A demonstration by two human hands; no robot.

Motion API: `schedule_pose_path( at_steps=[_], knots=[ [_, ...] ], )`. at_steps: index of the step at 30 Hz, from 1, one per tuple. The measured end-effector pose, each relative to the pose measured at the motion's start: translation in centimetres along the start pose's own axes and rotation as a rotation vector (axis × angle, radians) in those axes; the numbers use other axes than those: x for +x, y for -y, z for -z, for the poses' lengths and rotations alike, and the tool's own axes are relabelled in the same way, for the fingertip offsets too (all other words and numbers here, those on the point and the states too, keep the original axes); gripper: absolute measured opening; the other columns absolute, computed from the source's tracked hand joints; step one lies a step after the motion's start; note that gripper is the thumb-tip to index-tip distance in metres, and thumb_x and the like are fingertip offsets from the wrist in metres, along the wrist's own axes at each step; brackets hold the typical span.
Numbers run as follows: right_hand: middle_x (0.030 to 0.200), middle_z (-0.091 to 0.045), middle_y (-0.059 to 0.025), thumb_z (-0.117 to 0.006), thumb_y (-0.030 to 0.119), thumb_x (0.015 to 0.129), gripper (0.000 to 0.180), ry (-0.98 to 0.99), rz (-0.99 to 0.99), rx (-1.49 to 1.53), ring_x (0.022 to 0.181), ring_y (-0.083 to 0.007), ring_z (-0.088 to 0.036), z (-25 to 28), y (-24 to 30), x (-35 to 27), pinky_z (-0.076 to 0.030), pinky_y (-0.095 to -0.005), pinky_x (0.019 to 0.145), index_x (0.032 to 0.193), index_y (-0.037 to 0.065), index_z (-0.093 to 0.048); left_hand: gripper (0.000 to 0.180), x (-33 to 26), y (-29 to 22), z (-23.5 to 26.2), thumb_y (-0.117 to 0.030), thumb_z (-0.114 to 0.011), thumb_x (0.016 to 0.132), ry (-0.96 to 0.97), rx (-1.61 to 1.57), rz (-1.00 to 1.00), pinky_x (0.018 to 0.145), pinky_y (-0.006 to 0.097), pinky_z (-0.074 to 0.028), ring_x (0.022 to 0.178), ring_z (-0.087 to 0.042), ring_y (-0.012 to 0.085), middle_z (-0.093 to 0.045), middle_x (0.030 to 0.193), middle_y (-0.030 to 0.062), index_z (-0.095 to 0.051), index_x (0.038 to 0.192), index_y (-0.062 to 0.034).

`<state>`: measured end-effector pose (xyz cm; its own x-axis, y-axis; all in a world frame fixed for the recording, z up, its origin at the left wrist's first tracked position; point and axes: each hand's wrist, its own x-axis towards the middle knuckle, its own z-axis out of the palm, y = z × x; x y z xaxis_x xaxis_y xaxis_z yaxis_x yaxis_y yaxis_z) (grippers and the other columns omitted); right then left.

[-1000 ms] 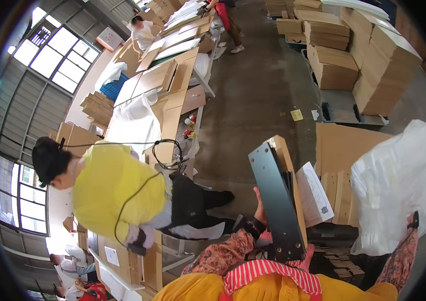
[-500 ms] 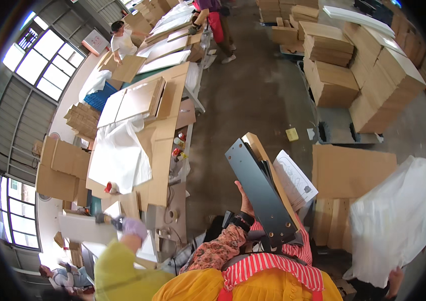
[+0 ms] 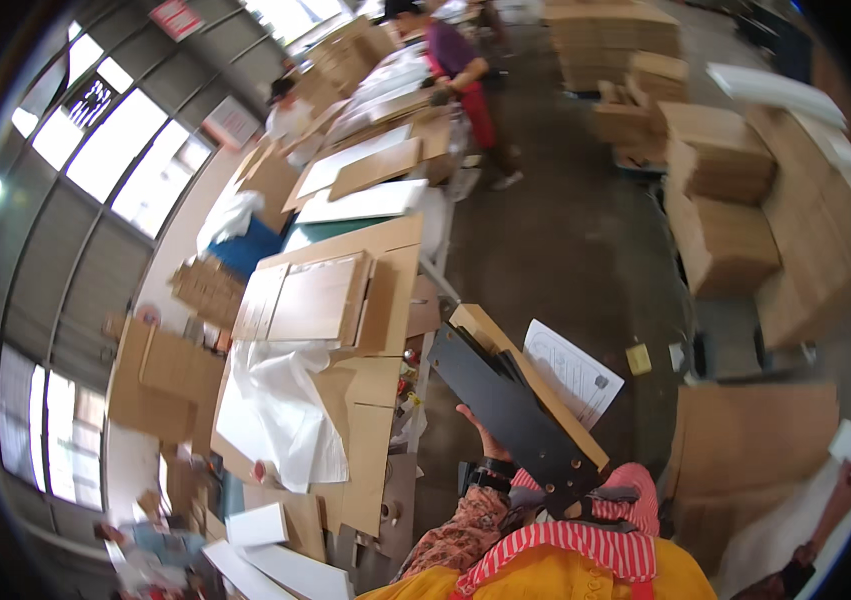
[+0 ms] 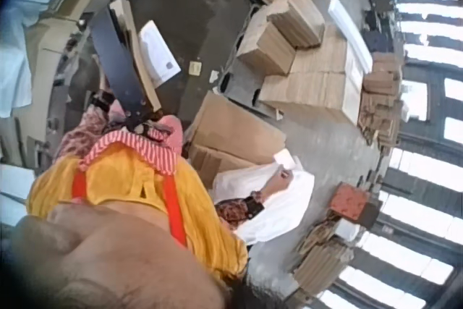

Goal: Packing wooden furniture panels and metal components into cardboard boxes using protective foam and tape.

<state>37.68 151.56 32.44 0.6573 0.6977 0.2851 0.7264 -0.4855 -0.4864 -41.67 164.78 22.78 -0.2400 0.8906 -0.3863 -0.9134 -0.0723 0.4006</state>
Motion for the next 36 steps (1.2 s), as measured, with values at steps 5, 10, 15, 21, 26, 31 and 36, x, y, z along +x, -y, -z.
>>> schedule_pose_path(
  at_steps=[5, 10, 15, 21, 26, 31, 36],
  knots=[
    [0.095, -0.064, -0.0100, -0.066, -0.001, 0.089, 0.042, 0.315, 0.524, 0.444, 0.086, -0.0226, -0.062, -24.0, 37.5, 1.3, -0.052, -0.0341, 0.077, 0.127, 0.008, -0.052, 0.092, 6.7, -8.8, 2.5, -0.087, -0.045, 0.084, 0.174, -0.223, -0.139, 0.098, 0.043, -0.052, 0.110, -0.061, 0.0242, -0.064, 0.122, 0.0049, -0.055, 0.136, -0.0114],
    [0.119, -0.066, -0.0133, -0.063, -0.006, 0.087, 0.061, 0.881, 0.745, 0.639, 0.105, -0.0181, -0.066, -40.6, 66.2, -7.0, -0.054, -0.0312, 0.090, 0.146, 0.004, -0.049, 0.090, 16.2, -19.4, 2.7, -0.084, -0.045, 0.087, -0.065, -0.221, -0.506, 0.099, 0.043, -0.052, 0.113, -0.061, 0.0245, -0.064, 0.128, 0.0049, -0.054, 0.140, -0.0110],
    [0.097, -0.062, -0.0082, -0.064, 0.004, 0.091, 0.041, 1.328, 0.508, 0.929, 0.064, -0.0122, -0.062, -54.0, 89.8, -15.4, -0.053, -0.0249, 0.054, 0.130, 0.006, -0.051, 0.091, 22.7, -30.0, 4.4, -0.081, -0.044, 0.090, 0.281, -0.265, -0.557, 0.107, 0.044, -0.047, 0.123, -0.057, 0.0255, -0.060, 0.138, 0.0052, -0.048, 0.148, -0.0104],
    [0.088, -0.069, -0.0085, -0.073, 0.019, 0.092, 0.038, 1.614, 0.343, 0.856, 0.056, -0.0108, -0.060, -65.2, 112.8, -26.5, -0.044, -0.0239, 0.044, 0.119, -0.001, -0.056, 0.089, 30.6, -39.9, 1.1, -0.079, -0.038, 0.094, 0.091, -0.079, -0.835, 0.111, 0.041, -0.044, 0.126, -0.054, 0.0236, -0.054, 0.145, 0.0050, -0.044, 0.151, -0.0113],
    [0.087, -0.067, -0.0068, -0.077, 0.015, 0.088, 0.038, 1.618, 0.590, 0.764, 0.069, -0.0112, -0.062, -82.9, 126.6, -35.7, -0.050, -0.0264, 0.058, 0.114, 0.000, -0.054, 0.093, 39.2, -44.6, 1.8, -0.081, -0.041, 0.091, -0.107, -0.171, -0.862, 0.108, 0.041, -0.047, 0.124, -0.055, 0.0241, -0.055, 0.143, 0.0058, -0.045, 0.150, -0.0088],
    [0.086, -0.067, -0.0107, -0.077, 0.013, 0.089, 0.041, 1.596, 0.710, 0.766, 0.075, -0.0146, -0.067, -95.8, 136.0, -42.1, -0.053, -0.0288, 0.061, 0.114, 0.000, -0.046, 0.093, 49.8, -48.6, -0.3, -0.081, -0.040, 0.092, -0.276, -0.208, -0.908, 0.109, 0.040, -0.045, 0.125, -0.054, 0.0230, -0.055, 0.143, 0.0049, -0.044, 0.150, -0.0093],
    [0.097, -0.068, -0.0152, -0.082, 0.028, 0.083, 0.051, 1.841, 0.411, 0.518, 0.086, -0.0217, -0.069, -92.9, 140.0, -44.7, -0.054, -0.0327, 0.072, 0.112, -0.001, -0.052, 0.090, 56.0, -50.7, 3.4, -0.079, -0.041, 0.093, 0.105, -0.420, -0.939, 0.113, 0.039, -0.041, 0.125, -0.053, 0.0220, -0.055, 0.144, 0.0033, -0.045, 0.150, -0.0106]
  ],
)
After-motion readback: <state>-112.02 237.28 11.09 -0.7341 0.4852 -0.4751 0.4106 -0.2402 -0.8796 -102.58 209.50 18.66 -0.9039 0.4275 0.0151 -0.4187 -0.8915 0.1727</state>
